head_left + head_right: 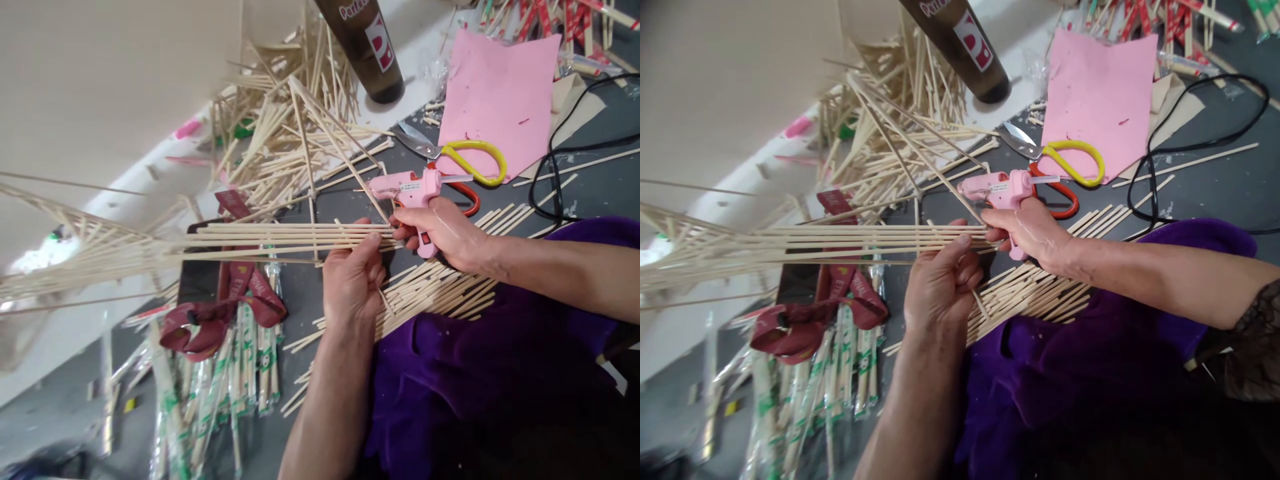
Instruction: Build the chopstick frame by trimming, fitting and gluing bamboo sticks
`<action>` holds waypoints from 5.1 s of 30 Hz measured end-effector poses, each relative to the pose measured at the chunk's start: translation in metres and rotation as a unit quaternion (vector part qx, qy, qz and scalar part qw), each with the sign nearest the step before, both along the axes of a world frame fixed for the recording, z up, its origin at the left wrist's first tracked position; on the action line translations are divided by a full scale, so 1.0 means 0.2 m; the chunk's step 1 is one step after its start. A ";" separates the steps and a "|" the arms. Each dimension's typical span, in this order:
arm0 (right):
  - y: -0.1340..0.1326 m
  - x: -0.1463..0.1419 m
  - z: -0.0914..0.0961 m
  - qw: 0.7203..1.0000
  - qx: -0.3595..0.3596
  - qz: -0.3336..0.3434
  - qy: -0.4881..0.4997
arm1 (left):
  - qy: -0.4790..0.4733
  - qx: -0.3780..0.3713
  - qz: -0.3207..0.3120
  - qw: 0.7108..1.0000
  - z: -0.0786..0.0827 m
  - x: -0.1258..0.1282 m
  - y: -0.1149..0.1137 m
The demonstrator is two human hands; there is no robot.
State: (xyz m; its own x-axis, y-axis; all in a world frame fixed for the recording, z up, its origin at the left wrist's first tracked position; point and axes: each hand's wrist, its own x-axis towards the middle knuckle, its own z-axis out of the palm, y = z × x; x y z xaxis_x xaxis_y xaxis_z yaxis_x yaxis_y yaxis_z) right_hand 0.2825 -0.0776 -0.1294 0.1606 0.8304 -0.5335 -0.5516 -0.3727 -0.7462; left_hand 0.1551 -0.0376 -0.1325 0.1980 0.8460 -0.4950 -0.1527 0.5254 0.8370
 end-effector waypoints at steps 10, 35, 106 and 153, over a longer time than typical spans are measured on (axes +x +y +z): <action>-0.01 -0.01 0.00 1.000 -0.001 0.009 -0.013 | 0.021 0.008 0.020 1.000 -0.01 0.03 0.01; 0.00 -0.01 -0.01 0.999 0.024 0.023 0.011 | 0.039 0.014 0.040 0.998 -0.01 0.07 0.01; 0.10 0.22 0.57 0.868 0.368 -0.152 -0.297 | -0.090 0.198 -0.290 0.932 0.42 -0.01 -0.03; -0.01 0.10 0.47 0.848 0.350 0.075 -0.390 | -0.177 0.152 -0.118 0.965 0.37 -0.32 0.07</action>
State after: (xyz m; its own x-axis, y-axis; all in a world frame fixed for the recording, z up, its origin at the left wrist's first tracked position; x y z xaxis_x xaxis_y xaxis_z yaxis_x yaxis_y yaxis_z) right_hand 0.3035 -0.0795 -0.0364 0.1032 0.9420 0.3195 0.2268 0.2904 -0.9296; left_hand 0.0916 -0.0245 -0.0595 0.5146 0.8519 -0.0973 -0.3629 0.3192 0.8754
